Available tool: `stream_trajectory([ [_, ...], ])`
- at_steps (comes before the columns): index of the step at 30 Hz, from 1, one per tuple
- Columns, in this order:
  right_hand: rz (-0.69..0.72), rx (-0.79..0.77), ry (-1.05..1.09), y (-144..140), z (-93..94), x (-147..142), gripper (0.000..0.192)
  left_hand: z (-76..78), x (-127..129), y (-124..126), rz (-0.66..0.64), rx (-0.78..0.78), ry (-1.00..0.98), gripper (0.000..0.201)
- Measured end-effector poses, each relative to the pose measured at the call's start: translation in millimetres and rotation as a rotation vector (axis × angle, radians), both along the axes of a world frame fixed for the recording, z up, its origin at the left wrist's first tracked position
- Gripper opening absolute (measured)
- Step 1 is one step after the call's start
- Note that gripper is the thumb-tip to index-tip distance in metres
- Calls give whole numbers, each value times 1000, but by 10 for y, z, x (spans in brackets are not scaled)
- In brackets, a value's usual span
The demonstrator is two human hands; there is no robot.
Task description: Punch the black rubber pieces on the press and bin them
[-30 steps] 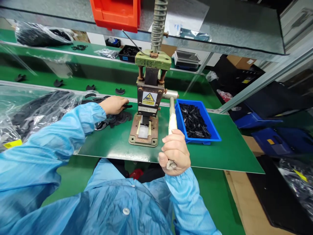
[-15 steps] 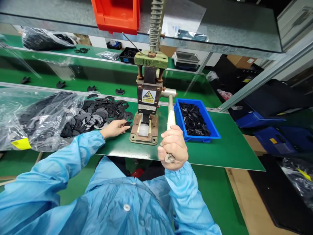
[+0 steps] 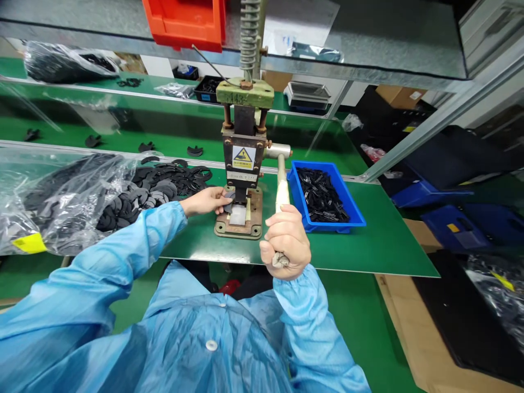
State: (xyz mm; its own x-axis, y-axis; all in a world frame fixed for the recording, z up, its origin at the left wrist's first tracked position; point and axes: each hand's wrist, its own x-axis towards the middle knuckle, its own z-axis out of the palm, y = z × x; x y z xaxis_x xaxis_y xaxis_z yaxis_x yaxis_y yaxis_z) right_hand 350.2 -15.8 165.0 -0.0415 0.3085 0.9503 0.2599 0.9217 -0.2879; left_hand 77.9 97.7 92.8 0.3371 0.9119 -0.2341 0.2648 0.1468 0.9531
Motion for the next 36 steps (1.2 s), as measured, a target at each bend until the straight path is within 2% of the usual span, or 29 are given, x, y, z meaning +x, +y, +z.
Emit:
stream_trajectory([
  [8,-4,-21,-6,-11,-22,20,25,66,167,95,-57,-96,36,27],
  [15,-7,8,31,3,-44,-2,26,124,279,197,-9,-172,207,27],
  [19,-11,9,17,4,-37,14,25,101,328,177,30,-196,170,33],
  [21,-6,-5,-4,-1,-28,33,24,82,357,40,65,-113,171,35],
  [24,-4,-21,-40,-12,-16,60,23,49,361,-295,89,165,226,30],
  [27,-22,-22,-37,-15,-9,67,23,9,202,-523,-36,372,260,21],
  [29,-29,-25,-32,-11,-7,63,24,-23,-40,-476,-51,484,387,20],
  [32,-21,-20,-26,-3,-6,55,25,-60,-510,-120,21,653,712,24],
  [34,-16,-11,-24,0,-4,55,25,-67,-760,186,-73,692,859,37],
  [36,-18,-10,-31,0,-1,61,25,-59,-881,443,-221,683,950,49],
])
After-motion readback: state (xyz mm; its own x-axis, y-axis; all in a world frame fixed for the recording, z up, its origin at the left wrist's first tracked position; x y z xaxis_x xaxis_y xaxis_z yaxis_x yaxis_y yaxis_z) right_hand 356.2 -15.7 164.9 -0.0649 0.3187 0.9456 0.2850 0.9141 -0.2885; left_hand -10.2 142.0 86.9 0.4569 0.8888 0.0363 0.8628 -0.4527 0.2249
